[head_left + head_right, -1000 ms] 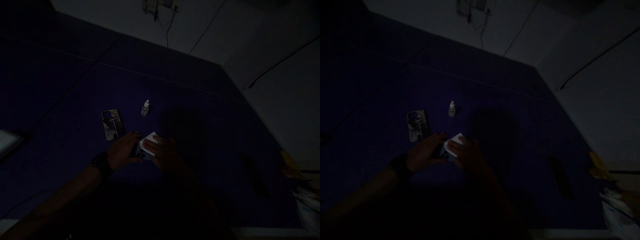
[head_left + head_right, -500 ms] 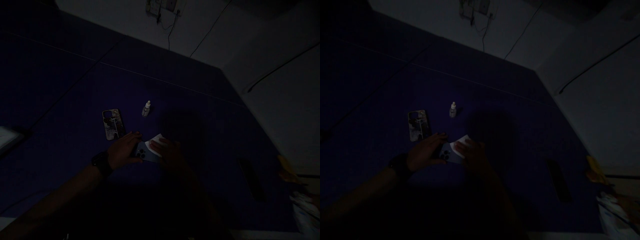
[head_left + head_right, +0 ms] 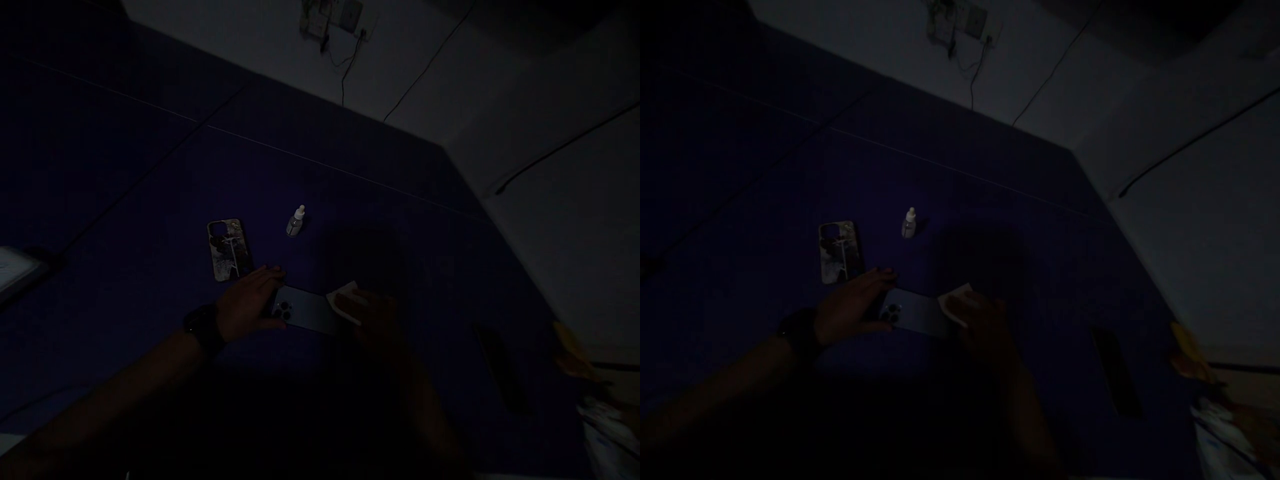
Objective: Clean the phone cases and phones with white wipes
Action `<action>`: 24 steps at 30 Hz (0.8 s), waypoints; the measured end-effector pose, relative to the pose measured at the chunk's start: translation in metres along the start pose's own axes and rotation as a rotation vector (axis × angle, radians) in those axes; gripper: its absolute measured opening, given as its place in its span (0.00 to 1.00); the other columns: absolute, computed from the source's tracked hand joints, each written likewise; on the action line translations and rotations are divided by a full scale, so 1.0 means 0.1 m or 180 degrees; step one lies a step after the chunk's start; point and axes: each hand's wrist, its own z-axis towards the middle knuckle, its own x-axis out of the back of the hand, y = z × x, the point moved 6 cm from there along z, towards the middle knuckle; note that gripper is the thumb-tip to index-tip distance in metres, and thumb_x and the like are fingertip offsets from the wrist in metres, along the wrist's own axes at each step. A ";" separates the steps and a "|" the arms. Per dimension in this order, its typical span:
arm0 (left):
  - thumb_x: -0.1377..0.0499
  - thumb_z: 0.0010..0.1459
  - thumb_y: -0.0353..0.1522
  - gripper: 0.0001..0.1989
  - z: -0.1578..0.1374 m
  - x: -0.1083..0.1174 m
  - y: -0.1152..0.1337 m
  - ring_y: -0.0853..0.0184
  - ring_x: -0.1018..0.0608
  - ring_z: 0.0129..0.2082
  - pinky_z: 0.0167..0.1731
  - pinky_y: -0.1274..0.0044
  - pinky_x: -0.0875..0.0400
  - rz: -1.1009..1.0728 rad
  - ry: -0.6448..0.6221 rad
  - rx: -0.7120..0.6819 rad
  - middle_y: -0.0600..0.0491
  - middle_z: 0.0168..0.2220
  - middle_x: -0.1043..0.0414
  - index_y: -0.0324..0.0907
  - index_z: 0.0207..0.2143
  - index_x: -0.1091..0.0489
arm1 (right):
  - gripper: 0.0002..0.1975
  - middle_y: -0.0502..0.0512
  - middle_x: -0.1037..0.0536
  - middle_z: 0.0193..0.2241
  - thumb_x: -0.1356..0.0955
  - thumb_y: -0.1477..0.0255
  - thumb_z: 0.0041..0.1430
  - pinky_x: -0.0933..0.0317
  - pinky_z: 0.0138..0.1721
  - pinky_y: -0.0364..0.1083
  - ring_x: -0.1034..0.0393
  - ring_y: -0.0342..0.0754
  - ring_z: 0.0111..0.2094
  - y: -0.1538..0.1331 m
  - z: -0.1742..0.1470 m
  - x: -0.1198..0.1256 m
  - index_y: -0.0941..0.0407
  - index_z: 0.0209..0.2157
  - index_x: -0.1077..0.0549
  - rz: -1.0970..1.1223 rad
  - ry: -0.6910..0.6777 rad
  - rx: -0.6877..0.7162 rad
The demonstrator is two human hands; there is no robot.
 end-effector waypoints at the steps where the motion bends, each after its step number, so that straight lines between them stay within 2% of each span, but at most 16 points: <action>1: 0.30 0.51 0.48 0.35 0.00 0.00 0.00 0.50 0.32 0.64 0.64 0.53 0.40 0.0003 -0.0004 -0.0010 0.40 0.61 0.33 0.43 0.56 0.37 | 0.35 0.53 0.32 0.64 0.37 0.74 0.56 0.54 0.56 0.61 0.44 0.61 0.63 -0.06 0.04 -0.02 0.43 0.66 0.37 0.0017 -0.0070 0.0037; 6: 0.29 0.52 0.46 0.37 0.00 0.01 0.02 0.50 0.32 0.64 0.63 0.53 0.39 0.0057 -0.0005 -0.0025 0.39 0.61 0.33 0.42 0.58 0.39 | 0.32 0.49 0.38 0.67 0.37 0.72 0.59 0.57 0.57 0.61 0.49 0.60 0.66 -0.62 0.49 -0.07 0.44 0.65 0.37 0.0253 -0.0426 0.0342; 8: 0.31 0.54 0.45 0.36 0.00 0.02 0.03 0.51 0.32 0.64 0.63 0.53 0.38 0.0049 0.0036 -0.0040 0.39 0.61 0.33 0.42 0.59 0.40 | 0.31 0.49 0.38 0.67 0.37 0.71 0.60 0.57 0.57 0.62 0.49 0.60 0.66 -0.83 0.63 -0.05 0.44 0.65 0.36 0.0331 -0.0434 0.0542; 10: 0.31 0.55 0.45 0.35 0.00 0.02 0.03 0.51 0.31 0.63 0.63 0.53 0.38 0.0060 0.0040 -0.0048 0.40 0.61 0.33 0.43 0.59 0.40 | 0.30 0.48 0.38 0.67 0.38 0.71 0.61 0.56 0.57 0.62 0.48 0.60 0.65 -0.91 0.69 -0.01 0.45 0.65 0.36 0.0371 -0.0377 0.0612; 12: 0.30 0.53 0.45 0.36 0.00 0.01 0.02 0.50 0.30 0.62 0.63 0.53 0.37 0.0106 0.0030 -0.0031 0.39 0.61 0.32 0.42 0.58 0.39 | 0.30 0.48 0.37 0.66 0.38 0.72 0.61 0.56 0.57 0.63 0.48 0.60 0.65 -0.84 0.65 0.00 0.45 0.65 0.36 0.0345 -0.0347 0.0554; 14: 0.29 0.51 0.46 0.37 0.00 0.00 0.01 0.50 0.30 0.62 0.63 0.53 0.38 0.0140 0.0001 -0.0016 0.38 0.61 0.32 0.41 0.57 0.38 | 0.31 0.47 0.35 0.66 0.38 0.73 0.59 0.56 0.57 0.63 0.47 0.60 0.65 -0.66 0.53 0.01 0.44 0.64 0.35 0.0280 -0.0321 0.0383; 20: 0.29 0.51 0.46 0.35 0.01 0.00 0.01 0.51 0.31 0.64 0.65 0.55 0.40 0.0048 -0.0044 0.0047 0.39 0.61 0.32 0.41 0.55 0.36 | 0.33 0.52 0.30 0.62 0.37 0.73 0.53 0.53 0.55 0.62 0.42 0.61 0.63 -0.04 -0.09 0.01 0.46 0.62 0.32 -0.0003 -0.0062 0.0122; 24: 0.29 0.51 0.45 0.37 0.01 0.01 0.03 0.50 0.32 0.64 0.65 0.54 0.41 0.0070 -0.0094 0.0036 0.40 0.62 0.33 0.41 0.57 0.38 | 0.34 0.52 0.29 0.62 0.37 0.72 0.51 0.51 0.53 0.61 0.41 0.62 0.62 -0.02 -0.34 -0.03 0.45 0.62 0.31 -0.0112 -0.0055 0.0268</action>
